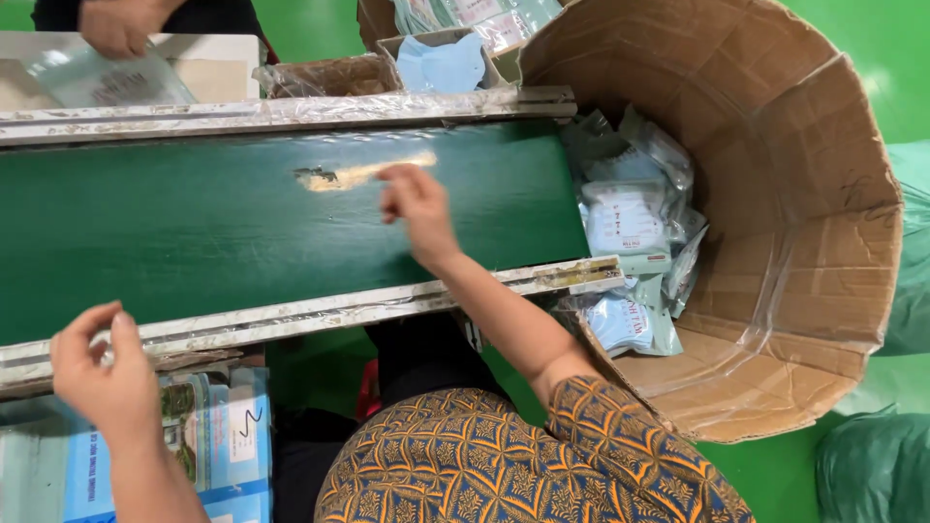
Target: Manually sorting and placing face masks into plastic bags on a conveyor belt in a manufacturing facility.
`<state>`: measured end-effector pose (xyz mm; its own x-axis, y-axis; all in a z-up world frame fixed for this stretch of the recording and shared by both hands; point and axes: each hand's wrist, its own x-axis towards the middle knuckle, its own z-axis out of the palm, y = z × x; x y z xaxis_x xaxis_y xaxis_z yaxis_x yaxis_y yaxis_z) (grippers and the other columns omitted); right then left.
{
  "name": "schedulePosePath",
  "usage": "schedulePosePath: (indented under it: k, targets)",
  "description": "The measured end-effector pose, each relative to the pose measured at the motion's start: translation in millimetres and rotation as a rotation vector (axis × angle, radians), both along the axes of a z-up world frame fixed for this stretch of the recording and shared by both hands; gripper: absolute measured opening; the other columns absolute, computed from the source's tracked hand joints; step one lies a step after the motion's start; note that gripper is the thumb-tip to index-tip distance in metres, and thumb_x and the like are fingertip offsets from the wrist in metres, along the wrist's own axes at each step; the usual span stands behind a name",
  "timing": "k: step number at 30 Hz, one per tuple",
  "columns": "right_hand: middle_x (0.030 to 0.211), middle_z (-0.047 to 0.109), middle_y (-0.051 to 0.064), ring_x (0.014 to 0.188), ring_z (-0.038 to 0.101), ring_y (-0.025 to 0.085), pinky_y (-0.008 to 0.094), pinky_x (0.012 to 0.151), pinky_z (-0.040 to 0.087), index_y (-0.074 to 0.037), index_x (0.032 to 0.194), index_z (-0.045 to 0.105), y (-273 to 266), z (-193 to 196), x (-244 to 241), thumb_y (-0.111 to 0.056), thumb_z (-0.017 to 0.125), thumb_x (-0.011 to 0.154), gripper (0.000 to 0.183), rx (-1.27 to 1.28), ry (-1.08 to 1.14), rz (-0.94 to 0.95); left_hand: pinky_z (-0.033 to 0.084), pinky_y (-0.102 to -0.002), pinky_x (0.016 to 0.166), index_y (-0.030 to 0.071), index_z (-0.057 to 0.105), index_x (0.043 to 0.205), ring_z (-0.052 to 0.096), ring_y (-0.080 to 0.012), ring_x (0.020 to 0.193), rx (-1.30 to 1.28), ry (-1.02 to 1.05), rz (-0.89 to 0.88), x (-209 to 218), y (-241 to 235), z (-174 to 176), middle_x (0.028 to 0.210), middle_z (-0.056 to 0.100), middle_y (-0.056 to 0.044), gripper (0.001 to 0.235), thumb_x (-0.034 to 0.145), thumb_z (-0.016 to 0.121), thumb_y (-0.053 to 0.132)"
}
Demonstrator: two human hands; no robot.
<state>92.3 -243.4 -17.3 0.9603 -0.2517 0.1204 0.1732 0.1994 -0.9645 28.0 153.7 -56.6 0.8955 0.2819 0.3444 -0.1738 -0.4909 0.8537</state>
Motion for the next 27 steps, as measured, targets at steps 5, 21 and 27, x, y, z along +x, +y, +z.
schedulePosePath:
  k: [5, 21, 27]
  targets:
    - [0.077, 0.054, -0.002, 0.068, 0.052, 0.008, 0.026, 0.058, 0.047, -0.007, 0.118, 0.07, 80.0, -21.4, 55.7, -0.029, 0.054, 0.112, 0.028, -0.095, -0.045, 0.361, 0.047, -0.036, 0.098, 0.002, 0.069, 0.115, 0.059, -0.0254, 0.108, 0.227, -0.078, -0.009, 53.1, -10.9, -26.7, 0.112, 0.063, -0.011, 0.01, 0.107, 0.064, 0.0]
    - [0.077, 0.065, 0.004, 0.069, 0.066, 0.027, 0.039, 0.062, 0.052, -0.013, 0.084, 0.068, 147.7, -53.8, 71.3, -0.033, 0.069, 0.096, 0.023, -0.901, -0.489, 0.26, 0.052, -0.041, 0.095, 0.003, 0.071, 0.115, 0.064, -0.0298, 0.109, 0.199, -0.043, 0.126, 83.7, -31.9, -37.0, 0.119, 0.063, -0.014, 0.011, 0.104, 0.068, 0.003]
    - [0.074, 0.061, 0.003, 0.066, 0.064, 0.026, 0.039, 0.06, 0.05, -0.013, 0.082, 0.066, 151.4, -49.3, 62.8, -0.032, 0.069, 0.096, 0.024, -0.971, -0.521, 0.285, 0.053, -0.039, 0.095, 0.002, 0.071, 0.116, 0.065, -0.0286, 0.108, 0.181, -0.022, 0.113, 81.5, -33.1, -35.8, 0.116, 0.063, -0.013, 0.012, 0.105, 0.067, 0.002]
